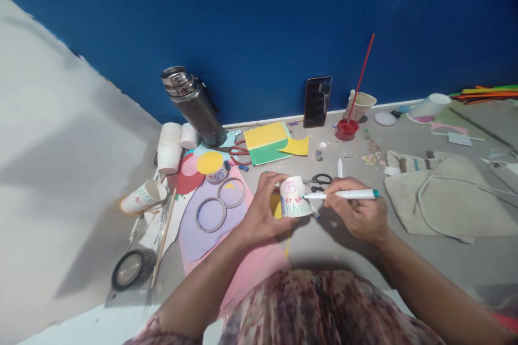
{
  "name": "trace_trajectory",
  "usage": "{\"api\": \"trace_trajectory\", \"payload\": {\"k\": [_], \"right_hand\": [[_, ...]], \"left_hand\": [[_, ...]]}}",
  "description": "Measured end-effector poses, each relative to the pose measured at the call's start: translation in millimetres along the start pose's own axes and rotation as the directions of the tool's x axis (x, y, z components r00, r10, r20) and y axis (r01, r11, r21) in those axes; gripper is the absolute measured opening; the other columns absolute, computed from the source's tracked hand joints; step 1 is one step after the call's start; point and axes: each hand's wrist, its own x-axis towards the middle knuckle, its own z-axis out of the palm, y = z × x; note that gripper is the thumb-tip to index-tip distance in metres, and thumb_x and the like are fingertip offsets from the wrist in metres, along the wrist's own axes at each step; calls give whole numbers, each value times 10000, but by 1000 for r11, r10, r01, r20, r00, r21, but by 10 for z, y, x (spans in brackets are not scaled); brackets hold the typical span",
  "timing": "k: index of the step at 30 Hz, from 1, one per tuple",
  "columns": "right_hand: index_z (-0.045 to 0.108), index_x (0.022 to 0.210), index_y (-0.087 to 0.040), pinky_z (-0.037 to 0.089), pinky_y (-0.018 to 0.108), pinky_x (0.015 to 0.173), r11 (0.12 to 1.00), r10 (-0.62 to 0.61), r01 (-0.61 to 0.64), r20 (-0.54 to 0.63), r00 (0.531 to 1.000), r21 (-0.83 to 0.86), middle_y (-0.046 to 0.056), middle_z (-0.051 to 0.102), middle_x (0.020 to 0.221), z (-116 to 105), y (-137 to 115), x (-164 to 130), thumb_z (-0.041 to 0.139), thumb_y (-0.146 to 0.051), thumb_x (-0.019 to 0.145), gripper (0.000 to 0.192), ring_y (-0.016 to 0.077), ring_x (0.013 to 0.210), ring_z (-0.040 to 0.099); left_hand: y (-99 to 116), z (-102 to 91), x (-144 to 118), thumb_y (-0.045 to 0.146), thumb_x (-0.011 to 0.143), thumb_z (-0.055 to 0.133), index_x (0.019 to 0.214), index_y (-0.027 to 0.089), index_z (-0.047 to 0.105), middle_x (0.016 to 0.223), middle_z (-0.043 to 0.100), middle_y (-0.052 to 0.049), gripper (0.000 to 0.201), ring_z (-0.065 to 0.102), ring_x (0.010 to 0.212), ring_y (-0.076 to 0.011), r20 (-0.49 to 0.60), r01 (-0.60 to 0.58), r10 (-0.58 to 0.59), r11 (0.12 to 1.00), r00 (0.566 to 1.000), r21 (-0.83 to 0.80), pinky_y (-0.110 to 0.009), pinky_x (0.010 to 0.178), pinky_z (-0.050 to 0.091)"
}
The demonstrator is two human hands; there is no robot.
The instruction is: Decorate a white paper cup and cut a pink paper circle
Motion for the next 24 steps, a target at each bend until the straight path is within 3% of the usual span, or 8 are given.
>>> {"api": "trace_trajectory", "payload": {"k": [14,24], "right_hand": [[747,857,-219,477,227,507,998,-57,57,-12,998,0,1,739,717,16,19,-17,704,-180,930,94,124,527,620],[738,832,-218,503,227,528,998,-54,54,-19,998,-13,3,744,707,-2,-12,-10,694,-168,927,115,136,554,658]], "left_hand": [[-29,30,-12,230,717,825,1392,279,500,1287,514,-95,751,521,1257,-316,4,-91,91,993,996,75,-503,1048,527],[-32,27,-7,230,713,823,1390,278,498,1281,504,-92,753,523,1239,-309,21,-65,63,996,998,66,-502,1048,526]]}}
